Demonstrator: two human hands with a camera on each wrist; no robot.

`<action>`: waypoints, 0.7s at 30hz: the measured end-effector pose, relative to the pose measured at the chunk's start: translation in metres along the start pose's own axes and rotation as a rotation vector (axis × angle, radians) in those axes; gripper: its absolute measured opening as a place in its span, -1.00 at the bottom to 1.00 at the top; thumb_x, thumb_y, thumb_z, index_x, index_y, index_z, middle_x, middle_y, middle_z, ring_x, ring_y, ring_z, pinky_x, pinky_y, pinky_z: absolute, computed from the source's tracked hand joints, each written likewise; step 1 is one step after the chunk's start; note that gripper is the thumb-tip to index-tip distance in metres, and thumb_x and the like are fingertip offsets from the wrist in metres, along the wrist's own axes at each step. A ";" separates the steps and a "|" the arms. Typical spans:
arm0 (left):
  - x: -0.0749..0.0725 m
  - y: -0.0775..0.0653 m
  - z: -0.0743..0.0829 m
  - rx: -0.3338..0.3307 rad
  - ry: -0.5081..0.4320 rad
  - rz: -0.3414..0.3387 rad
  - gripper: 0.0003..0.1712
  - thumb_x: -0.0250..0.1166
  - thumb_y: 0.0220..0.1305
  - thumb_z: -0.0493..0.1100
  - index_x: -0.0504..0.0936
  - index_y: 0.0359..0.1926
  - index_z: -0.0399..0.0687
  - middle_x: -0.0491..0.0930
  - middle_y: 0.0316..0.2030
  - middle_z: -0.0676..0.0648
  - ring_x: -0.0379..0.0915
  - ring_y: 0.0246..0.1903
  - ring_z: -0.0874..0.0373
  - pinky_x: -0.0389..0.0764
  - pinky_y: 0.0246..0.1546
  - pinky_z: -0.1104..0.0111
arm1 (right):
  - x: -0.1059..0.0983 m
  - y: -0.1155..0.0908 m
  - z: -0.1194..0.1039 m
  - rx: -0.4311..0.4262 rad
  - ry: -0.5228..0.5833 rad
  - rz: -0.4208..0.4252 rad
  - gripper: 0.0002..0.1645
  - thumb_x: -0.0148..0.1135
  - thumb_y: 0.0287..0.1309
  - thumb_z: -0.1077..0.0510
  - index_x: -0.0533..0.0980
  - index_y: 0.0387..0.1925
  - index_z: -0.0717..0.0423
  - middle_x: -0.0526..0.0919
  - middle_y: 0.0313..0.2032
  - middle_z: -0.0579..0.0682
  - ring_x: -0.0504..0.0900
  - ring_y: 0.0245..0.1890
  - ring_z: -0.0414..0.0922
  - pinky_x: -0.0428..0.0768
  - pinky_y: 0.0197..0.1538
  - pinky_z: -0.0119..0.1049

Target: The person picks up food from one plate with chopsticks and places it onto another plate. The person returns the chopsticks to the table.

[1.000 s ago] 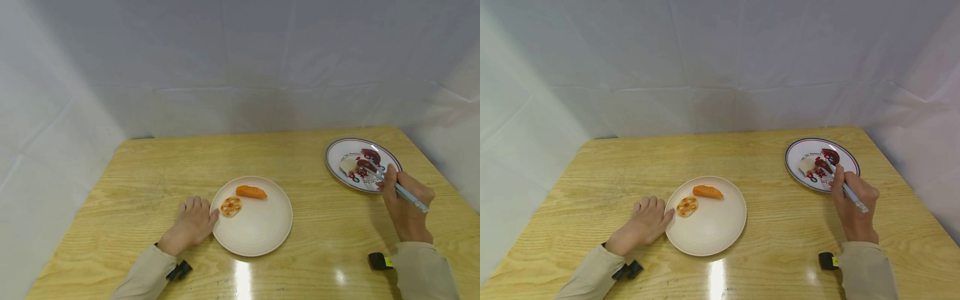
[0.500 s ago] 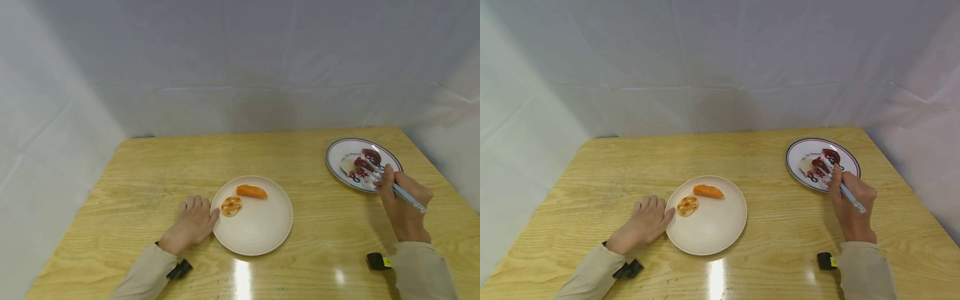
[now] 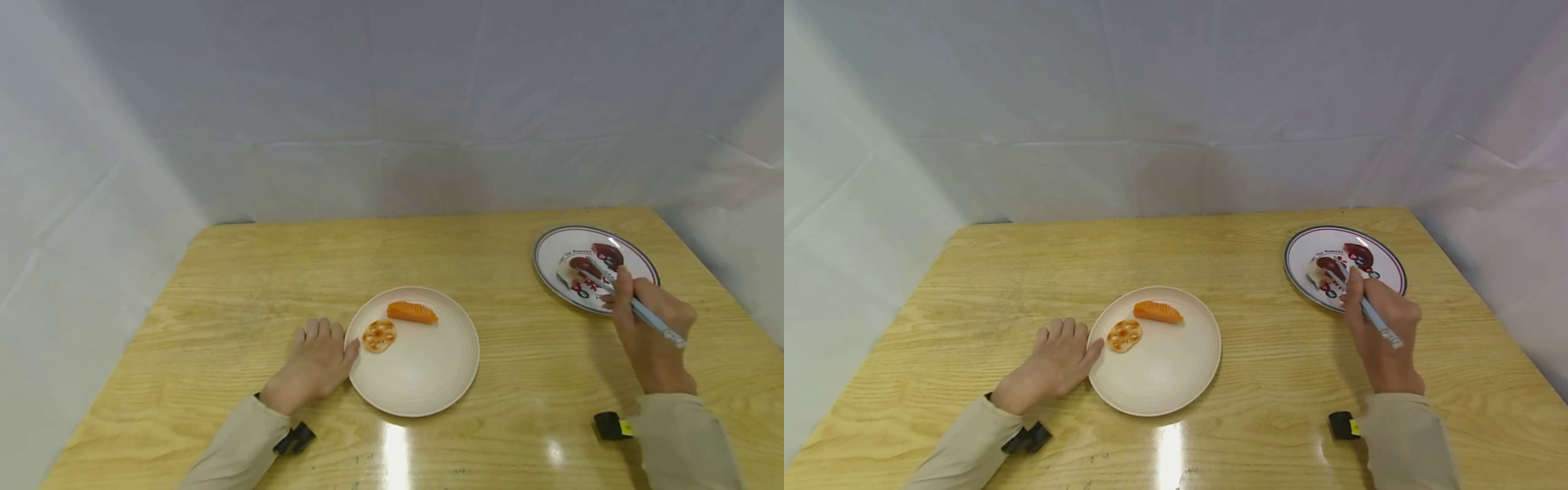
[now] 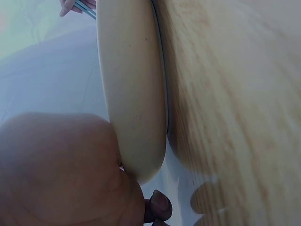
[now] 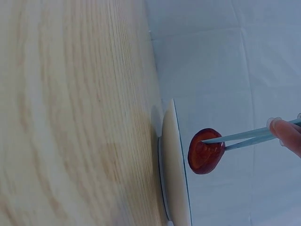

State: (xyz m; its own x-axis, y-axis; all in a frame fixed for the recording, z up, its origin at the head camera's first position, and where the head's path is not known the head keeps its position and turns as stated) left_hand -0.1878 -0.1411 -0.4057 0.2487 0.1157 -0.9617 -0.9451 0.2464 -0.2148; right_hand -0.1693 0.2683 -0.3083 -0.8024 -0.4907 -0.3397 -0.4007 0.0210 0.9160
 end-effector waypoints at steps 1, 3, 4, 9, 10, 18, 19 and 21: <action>0.000 0.000 0.000 -0.001 0.000 0.000 -0.60 -0.14 0.49 0.02 0.29 -0.34 -0.24 0.15 -0.36 -0.16 0.07 -0.25 -0.11 0.10 -0.19 0.09 | 0.000 0.000 -0.001 -0.006 -0.008 0.001 -0.35 0.03 0.38 0.03 0.44 -0.74 0.41 0.55 -0.73 0.26 0.44 -0.84 0.16 0.09 -0.74 -0.37; 0.000 0.000 0.000 0.000 -0.004 0.003 -0.60 -0.13 0.49 0.02 0.29 -0.34 -0.24 0.16 -0.36 -0.16 0.08 -0.24 -0.11 0.10 -0.19 0.09 | 0.001 0.001 -0.003 -0.016 -0.003 0.006 -0.33 0.00 0.39 0.01 0.43 -0.75 0.40 0.54 -0.74 0.26 0.43 -0.85 0.15 0.09 -0.75 -0.35; 0.000 0.000 0.000 0.000 -0.006 0.004 -0.60 -0.13 0.49 0.02 0.29 -0.34 -0.24 0.15 -0.36 -0.16 0.08 -0.24 -0.11 0.10 -0.19 0.09 | 0.002 0.001 -0.004 -0.023 -0.004 0.007 -0.33 -0.01 0.39 0.00 0.42 -0.75 0.39 0.53 -0.75 0.26 0.42 -0.86 0.15 0.08 -0.76 -0.33; -0.001 0.000 0.000 -0.003 -0.012 0.007 -0.60 -0.12 0.49 0.01 0.29 -0.34 -0.24 0.16 -0.36 -0.16 0.09 -0.23 -0.12 0.10 -0.18 0.08 | 0.005 0.000 -0.008 -0.038 -0.006 0.002 -0.32 -0.03 0.40 -0.03 0.37 -0.78 0.33 0.50 -0.76 0.22 0.36 -0.88 0.06 0.06 -0.76 -0.33; -0.001 0.000 0.000 -0.004 -0.011 0.007 -0.60 -0.12 0.49 0.02 0.30 -0.34 -0.24 0.16 -0.36 -0.16 0.09 -0.22 -0.12 0.10 -0.18 0.08 | 0.005 0.000 -0.008 -0.040 -0.012 0.000 -0.31 -0.03 0.40 -0.04 0.36 -0.78 0.32 0.49 -0.77 0.22 0.33 -0.88 0.03 0.04 -0.75 -0.33; 0.000 0.000 0.000 -0.011 -0.009 -0.005 -0.60 -0.13 0.49 0.02 0.30 -0.33 -0.23 0.16 -0.36 -0.16 0.08 -0.23 -0.12 0.10 -0.18 0.08 | 0.006 0.001 -0.015 -0.057 -0.008 0.021 -0.29 -0.05 0.41 -0.06 0.33 -0.80 0.30 0.40 -0.82 0.16 0.18 -0.90 -0.06 -0.05 -0.75 -0.33; 0.000 0.000 0.000 -0.010 -0.009 -0.004 -0.60 -0.13 0.49 0.02 0.30 -0.33 -0.23 0.17 -0.35 -0.16 0.08 -0.23 -0.12 0.10 -0.18 0.08 | 0.006 0.002 -0.017 -0.062 -0.009 0.021 -0.30 -0.05 0.40 -0.05 0.34 -0.80 0.30 0.41 -0.83 0.16 0.20 -0.91 -0.05 -0.04 -0.76 -0.32; 0.000 0.000 0.000 -0.009 -0.008 -0.003 -0.60 -0.13 0.49 0.02 0.30 -0.33 -0.23 0.17 -0.35 -0.16 0.08 -0.23 -0.12 0.10 -0.18 0.08 | 0.006 0.003 -0.020 -0.069 -0.011 0.017 -0.30 -0.05 0.40 -0.04 0.36 -0.79 0.31 0.43 -0.82 0.17 0.26 -0.91 -0.01 -0.01 -0.77 -0.30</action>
State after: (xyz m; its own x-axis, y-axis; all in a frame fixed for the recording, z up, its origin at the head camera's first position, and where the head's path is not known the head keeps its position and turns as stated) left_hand -0.1882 -0.1411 -0.4055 0.2531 0.1227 -0.9596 -0.9461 0.2385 -0.2191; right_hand -0.1666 0.2482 -0.3036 -0.8138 -0.4813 -0.3257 -0.3557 -0.0306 0.9341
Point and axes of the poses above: each hand's wrist, its own y-axis towards the middle knuckle, its own x-axis out of the palm, z = x × y, the point moved 7 cm from there along y, towards the middle knuckle
